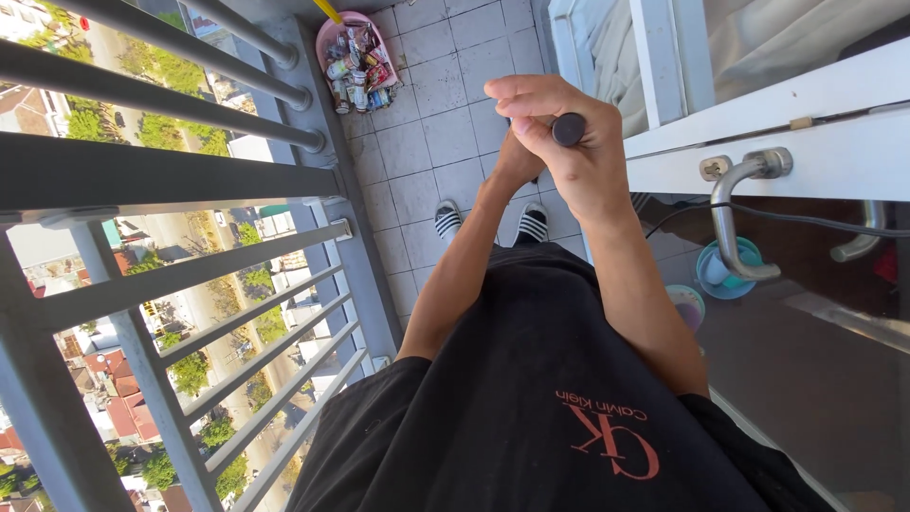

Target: Repairing a broom handle by applying tape to its end.

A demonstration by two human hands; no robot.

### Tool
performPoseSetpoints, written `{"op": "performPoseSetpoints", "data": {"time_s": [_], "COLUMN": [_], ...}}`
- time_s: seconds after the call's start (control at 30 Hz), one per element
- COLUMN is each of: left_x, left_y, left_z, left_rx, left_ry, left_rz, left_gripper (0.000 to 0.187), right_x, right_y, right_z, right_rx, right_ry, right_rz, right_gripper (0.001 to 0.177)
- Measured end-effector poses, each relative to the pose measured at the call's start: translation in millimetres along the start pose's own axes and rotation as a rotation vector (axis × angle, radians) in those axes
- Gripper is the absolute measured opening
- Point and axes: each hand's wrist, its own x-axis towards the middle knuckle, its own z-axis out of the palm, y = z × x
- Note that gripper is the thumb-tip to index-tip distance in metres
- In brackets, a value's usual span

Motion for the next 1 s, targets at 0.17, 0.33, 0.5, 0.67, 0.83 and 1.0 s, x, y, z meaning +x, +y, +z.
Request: {"op": "performPoseSetpoints", "data": {"time_s": [0.17, 0.33, 0.5, 0.67, 0.83, 1.0], "left_x": [-5, -10, -22, -28, -33, -34], "left_y": [0, -2, -52, -46, -41, -23], "left_z": [-31, -59, -79, -113, -141, -152], "left_rx": [0.069, 0.163, 0.207, 0.252, 0.301, 0.263], "left_ry": [-0.007, 0.029, 0.13, 0.116, 0.084, 0.084], "left_rz": [-0.069, -0.177, -0.169, -0.115, -0.08, -0.198], "left_gripper": [0.009, 0.012, 0.036, 0.03, 0.032, 0.042], "right_x": [8, 16, 25, 28, 31, 33], "right_y": [3, 16, 25, 36, 48, 48], "right_z": [26, 42, 59, 74, 87, 92], "right_rx": [0.011, 0.068, 0.144, 0.148, 0.188, 0.209], "right_ry": [0.002, -0.002, 0.035, 0.054, 0.075, 0.091], "right_rz": [0.025, 0.041, 0.082, 0.132, 0.16, 0.158], "right_gripper": [0.017, 0.018, 0.02, 0.02, 0.022, 0.022]}}
